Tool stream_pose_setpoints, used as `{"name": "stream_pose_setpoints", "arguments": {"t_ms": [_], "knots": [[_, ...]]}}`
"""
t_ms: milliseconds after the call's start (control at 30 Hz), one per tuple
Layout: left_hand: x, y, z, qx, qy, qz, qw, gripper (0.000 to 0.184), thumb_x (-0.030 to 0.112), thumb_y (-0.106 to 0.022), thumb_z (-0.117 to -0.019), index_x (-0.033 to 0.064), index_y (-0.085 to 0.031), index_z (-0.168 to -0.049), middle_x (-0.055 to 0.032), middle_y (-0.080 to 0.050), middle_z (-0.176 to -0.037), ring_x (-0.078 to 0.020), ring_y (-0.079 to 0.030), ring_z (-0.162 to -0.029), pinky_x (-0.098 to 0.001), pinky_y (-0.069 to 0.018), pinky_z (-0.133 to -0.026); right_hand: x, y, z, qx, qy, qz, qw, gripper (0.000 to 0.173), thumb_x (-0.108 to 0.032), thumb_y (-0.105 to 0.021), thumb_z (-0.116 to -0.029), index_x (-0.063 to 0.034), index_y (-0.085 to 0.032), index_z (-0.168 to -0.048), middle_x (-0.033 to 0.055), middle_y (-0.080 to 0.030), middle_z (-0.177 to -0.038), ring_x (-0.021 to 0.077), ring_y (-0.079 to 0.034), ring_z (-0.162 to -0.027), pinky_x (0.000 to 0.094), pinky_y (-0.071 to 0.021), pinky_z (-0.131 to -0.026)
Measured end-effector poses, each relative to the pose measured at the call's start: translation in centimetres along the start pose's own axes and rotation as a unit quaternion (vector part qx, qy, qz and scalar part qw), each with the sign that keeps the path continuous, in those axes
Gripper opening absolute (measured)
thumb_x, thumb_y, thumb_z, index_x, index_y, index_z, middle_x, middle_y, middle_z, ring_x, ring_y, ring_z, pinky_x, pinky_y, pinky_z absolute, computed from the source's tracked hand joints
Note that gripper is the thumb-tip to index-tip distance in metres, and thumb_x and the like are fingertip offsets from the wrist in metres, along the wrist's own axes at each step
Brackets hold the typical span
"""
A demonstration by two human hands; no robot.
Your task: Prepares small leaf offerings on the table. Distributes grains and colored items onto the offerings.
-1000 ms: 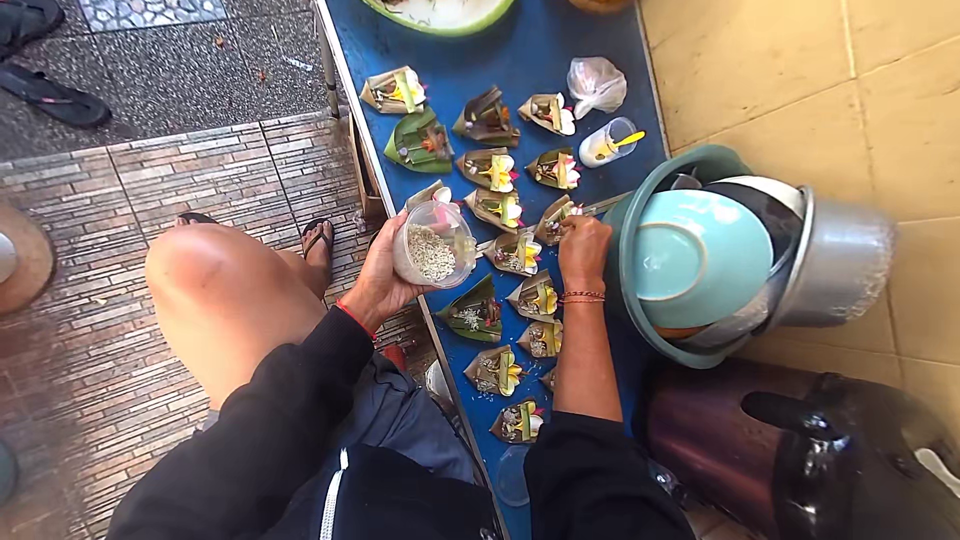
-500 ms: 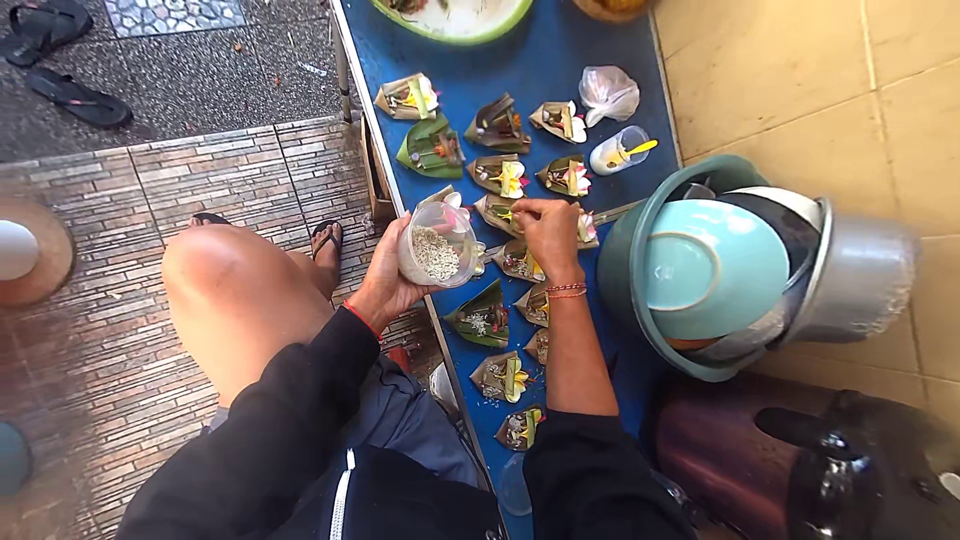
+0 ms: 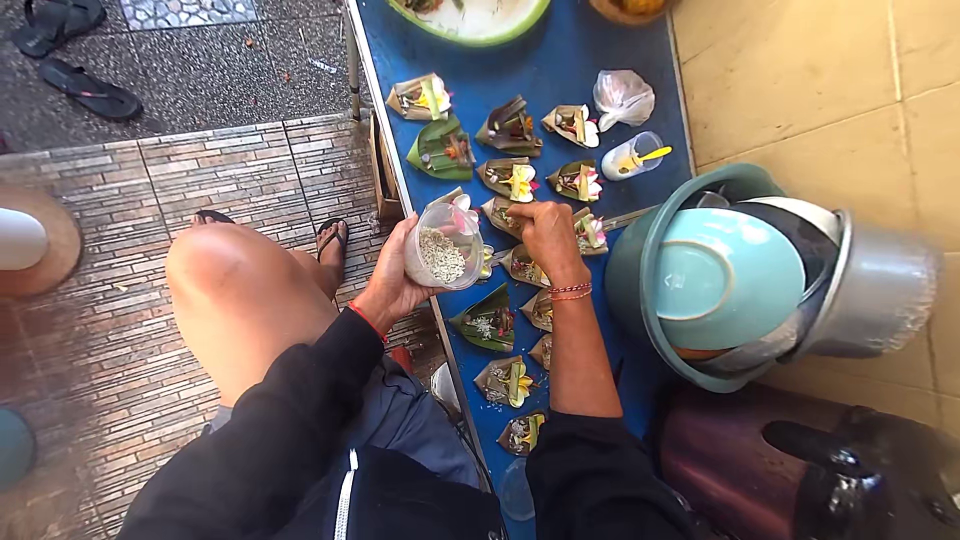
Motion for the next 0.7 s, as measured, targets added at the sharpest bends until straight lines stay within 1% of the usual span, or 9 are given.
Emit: {"name": "stream_pose_setpoints", "arguments": {"t_ms": [133, 233, 333, 400, 467, 533, 600, 667, 700], "knots": [[-0.1, 0.0, -0.1, 0.0, -0.002, -0.006, 1.0, 0.06, 0.056, -0.023, -0.1075, 0.0145, -0.058, -0.134, -0.0178, -0.065, -0.124, -0.0359, -0.067, -0.108, -0.0561, -0.0573, -0.087, -0.1, -0.1, -0.1, 0.015, -0.007, 0.006, 1.0, 0.028, -0.001, -0.053, -0.1005, -0.0052, -0.078, -0.114, 0.0211, -0.075, -0.108, 0.0406, -0.07, -0.105, 0.0585, -0.0514, -0.095], [-0.2, 0.0, -0.2, -0.001, 0.001, -0.014, 1.0, 0.06, 0.055, -0.024, -0.1075, 0.0146, -0.06, -0.133, -0.0167, -0.066, -0.121, -0.0342, -0.068, -0.105, -0.0534, -0.0583, -0.085, -0.3, 0.3, 0.5, 0.05, 0.022, 0.005, 0.998, 0.024, 0.0, -0.055, -0.0994, -0.0007, -0.077, -0.111, 0.0228, -0.074, -0.108, 0.0406, -0.071, -0.104, 0.0581, -0.0528, -0.094], [-0.2, 0.2, -0.3, -0.005, 0.006, -0.014, 1.0, 0.059, 0.055, -0.025, -0.1075, 0.015, -0.059, -0.134, -0.0159, -0.066, -0.121, -0.0322, -0.068, -0.105, -0.0503, -0.0591, -0.083, -2.7, 2.3, 3.6, 0.124, 0.059, -0.097, 0.986, 0.02, -0.001, -0.06, -0.0978, -0.0002, -0.077, -0.108, 0.0179, -0.075, -0.105, 0.0284, -0.073, -0.097, 0.0443, -0.0574, -0.09], [-0.3, 0.1, -0.3, 0.005, 0.006, -0.012, 1.0, 0.057, 0.055, -0.026, -0.1075, 0.0156, -0.06, -0.131, -0.0145, -0.068, -0.118, -0.0302, -0.069, -0.101, -0.0478, -0.0601, -0.08, -5.4, 3.2, 7.4, 0.114, 0.088, -0.211, 0.967, 0.016, -0.003, -0.063, -0.0987, -0.0018, -0.074, -0.11, 0.013, -0.074, -0.107, 0.0181, -0.072, -0.091, 0.0343, -0.0592, -0.084], [-0.5, 0.0, -0.2, 0.016, 0.012, -0.016, 1.0, 0.054, 0.055, -0.028, -0.1072, 0.0172, -0.061, -0.128, -0.0126, -0.069, -0.115, -0.0285, -0.07, -0.099, -0.0469, -0.06, -0.079, -7.6, 2.6, 9.7, 0.082, 0.141, -0.264, 0.951, 0.017, -0.002, -0.063, -0.0987, -0.0021, -0.074, -0.111, 0.0113, -0.073, -0.107, 0.0157, -0.072, -0.088, 0.0318, -0.0613, -0.079], [-0.6, -0.1, 0.0, 0.021, 0.023, -0.044, 0.999, 0.051, 0.055, -0.03, -0.1065, 0.0189, -0.062, -0.123, -0.0092, -0.07, -0.108, -0.0249, -0.07, -0.092, -0.0445, -0.0605, -0.074, -9.6, 1.4, 9.8, 0.054, 0.178, -0.207, 0.96, 0.02, 0.0, -0.061, -0.0985, -0.0006, -0.075, -0.112, 0.0144, -0.074, -0.113, 0.0228, -0.073, -0.101, 0.0383, -0.0602, -0.091], [-0.7, 0.0, 0.3, 0.022, 0.031, -0.073, 0.997, 0.048, 0.055, -0.034, -0.1054, 0.0189, -0.061, -0.121, -0.0073, -0.069, -0.103, -0.0224, -0.07, -0.087, -0.0431, -0.06, -0.07, -10.7, 0.0, 9.3, 0.026, 0.189, -0.14, 0.972, 0.026, -0.001, -0.063, -0.0977, 0.0007, -0.072, -0.122, 0.0188, -0.07, -0.124, 0.0309, -0.069, -0.116, 0.0439, -0.0561, -0.1], [-0.7, 0.2, 0.4, 0.009, 0.037, -0.094, 0.995, 0.046, 0.054, -0.037, -0.1051, 0.018, -0.061, -0.121, -0.0064, -0.07, -0.102, -0.0202, -0.07, -0.085, -0.0398, -0.0599, -0.068, -11.4, -0.8, 9.4, -0.004, 0.175, -0.108, 0.979, 0.036, -0.008, -0.066, -0.0974, 0.0015, -0.066, -0.132, 0.0208, -0.066, -0.132, 0.0332, -0.065, -0.122, 0.0464, -0.053, -0.103], [-0.7, 0.3, 0.5, 0.003, 0.038, -0.102, 0.994, 0.045, 0.054, -0.039, -0.1048, 0.0177, -0.062, -0.119, -0.0057, -0.07, -0.1, -0.0186, -0.07, -0.083, -0.0369, -0.0598, -0.066, -11.7, -1.0, 9.5, -0.008, 0.17, -0.1, 0.98, 0.039, -0.009, -0.068, -0.0961, 0.001, -0.065, -0.133, 0.0205, -0.066, -0.132, 0.0331, -0.065, -0.122, 0.0463, -0.0532, -0.102]]}}
Point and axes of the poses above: each hand's wrist, its own z-axis away from the middle knuckle, its own y-axis out of the back of the hand, x = y × z, the point moved 1 cm from there along -z, towards the middle knuckle
